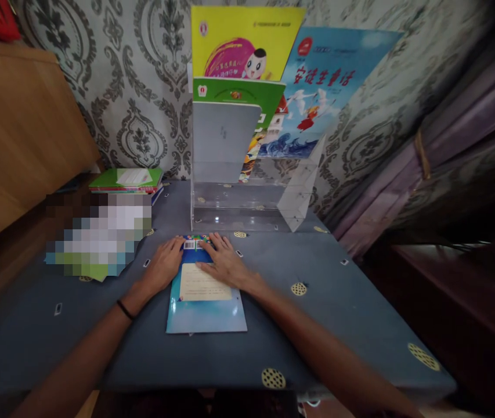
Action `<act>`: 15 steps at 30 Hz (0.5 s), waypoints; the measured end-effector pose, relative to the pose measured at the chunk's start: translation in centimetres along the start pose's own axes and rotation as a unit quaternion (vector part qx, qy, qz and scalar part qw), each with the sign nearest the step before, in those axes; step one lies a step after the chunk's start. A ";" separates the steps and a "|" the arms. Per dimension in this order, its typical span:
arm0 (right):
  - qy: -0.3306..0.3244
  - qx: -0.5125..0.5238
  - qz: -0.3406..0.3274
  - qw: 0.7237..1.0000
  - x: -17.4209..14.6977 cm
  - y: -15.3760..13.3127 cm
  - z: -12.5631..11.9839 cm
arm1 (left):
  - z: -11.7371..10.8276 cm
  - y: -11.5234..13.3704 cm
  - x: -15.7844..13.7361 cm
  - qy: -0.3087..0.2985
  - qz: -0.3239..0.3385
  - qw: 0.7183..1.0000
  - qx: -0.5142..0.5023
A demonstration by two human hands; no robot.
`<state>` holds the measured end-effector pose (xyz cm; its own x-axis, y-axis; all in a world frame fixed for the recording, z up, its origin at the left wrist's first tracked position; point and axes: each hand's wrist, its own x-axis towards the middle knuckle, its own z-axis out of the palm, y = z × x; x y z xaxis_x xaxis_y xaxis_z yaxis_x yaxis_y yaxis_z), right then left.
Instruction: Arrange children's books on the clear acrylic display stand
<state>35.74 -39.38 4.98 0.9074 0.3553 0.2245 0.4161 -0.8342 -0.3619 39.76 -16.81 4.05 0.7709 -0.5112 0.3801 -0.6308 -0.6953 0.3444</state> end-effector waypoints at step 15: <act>0.088 0.245 0.035 0.965 -0.9 5.4 -1.7 | -0.3 4.0 2.3 -0.083 0.096 0.992 0.010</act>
<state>37.08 -44.92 4.33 0.9285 0.1921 0.3178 0.3705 -0.5387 -0.7567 39.03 -20.64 6.57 0.6422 -0.7099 0.2892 -0.7664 -0.5866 0.2619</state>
